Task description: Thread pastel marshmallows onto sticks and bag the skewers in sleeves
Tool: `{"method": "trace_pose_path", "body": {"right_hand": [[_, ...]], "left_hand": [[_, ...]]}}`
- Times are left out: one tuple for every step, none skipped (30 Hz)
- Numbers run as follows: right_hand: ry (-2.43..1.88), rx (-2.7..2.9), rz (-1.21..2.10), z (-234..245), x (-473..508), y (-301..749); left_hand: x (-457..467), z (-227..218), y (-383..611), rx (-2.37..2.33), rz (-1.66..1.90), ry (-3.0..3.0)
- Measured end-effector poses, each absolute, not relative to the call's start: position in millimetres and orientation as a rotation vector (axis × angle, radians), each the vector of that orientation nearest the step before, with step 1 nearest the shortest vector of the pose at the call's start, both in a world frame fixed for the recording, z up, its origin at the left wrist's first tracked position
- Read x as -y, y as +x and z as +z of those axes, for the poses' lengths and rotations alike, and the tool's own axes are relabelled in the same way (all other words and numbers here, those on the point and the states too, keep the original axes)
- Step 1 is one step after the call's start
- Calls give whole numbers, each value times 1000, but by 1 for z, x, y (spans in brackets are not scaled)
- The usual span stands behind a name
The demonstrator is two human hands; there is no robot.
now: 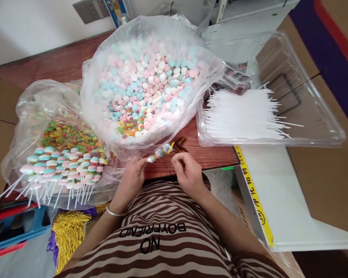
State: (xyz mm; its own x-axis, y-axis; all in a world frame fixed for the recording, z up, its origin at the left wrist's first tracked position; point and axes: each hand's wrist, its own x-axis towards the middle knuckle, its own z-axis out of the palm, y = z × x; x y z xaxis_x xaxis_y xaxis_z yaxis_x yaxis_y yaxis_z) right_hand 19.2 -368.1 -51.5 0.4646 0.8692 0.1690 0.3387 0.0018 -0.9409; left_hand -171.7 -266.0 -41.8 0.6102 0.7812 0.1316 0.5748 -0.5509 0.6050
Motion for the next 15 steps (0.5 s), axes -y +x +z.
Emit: {"method": "trace_pose_path", "body": {"right_hand": [[-1483,1070,757,-46,366,9],[-1410,1027,924,-42,364,1],[-1355,961,1067,-40,360,-7],[-1317,882,1183,-40,356,-13],[-1295,799,1269,-42,353,-17],[-1284,725,1330,-45,350,-20],[-1280,666,1375,-48,347,-22],[-1280,620,1406,-50,346,-23],[-1282,585,1428,-53,345,-23],[-1281,558,1444,-54,344,-24],[-1276,535,1455,-56,344,-24],[-1267,513,1464,-56,344,-25],[-1258,495,1471,-57,344,-26],[-1251,481,1475,-58,344,-27],[-1248,476,1477,-59,344,-28]], "left_hand": [[268,-42,-167,-1055,494,2401],[271,-42,-163,-1050,462,2467],[273,-42,-160,-1060,442,2518],[275,-42,-158,-1077,444,2552],[277,-43,-157,-1098,471,2568],[279,-44,-157,-1119,520,2565],[281,-46,-158,-1137,581,2552],[282,-48,-159,-1145,648,2534],[283,-50,-161,-1142,707,2518],[284,-52,-163,-1129,749,2509],[285,-53,-164,-1113,769,2506],[285,-54,-165,-1095,770,2507],[285,-53,-166,-1083,765,2503],[286,-52,-167,-1081,759,2487],[286,-50,-167,-1088,762,2450]]}}
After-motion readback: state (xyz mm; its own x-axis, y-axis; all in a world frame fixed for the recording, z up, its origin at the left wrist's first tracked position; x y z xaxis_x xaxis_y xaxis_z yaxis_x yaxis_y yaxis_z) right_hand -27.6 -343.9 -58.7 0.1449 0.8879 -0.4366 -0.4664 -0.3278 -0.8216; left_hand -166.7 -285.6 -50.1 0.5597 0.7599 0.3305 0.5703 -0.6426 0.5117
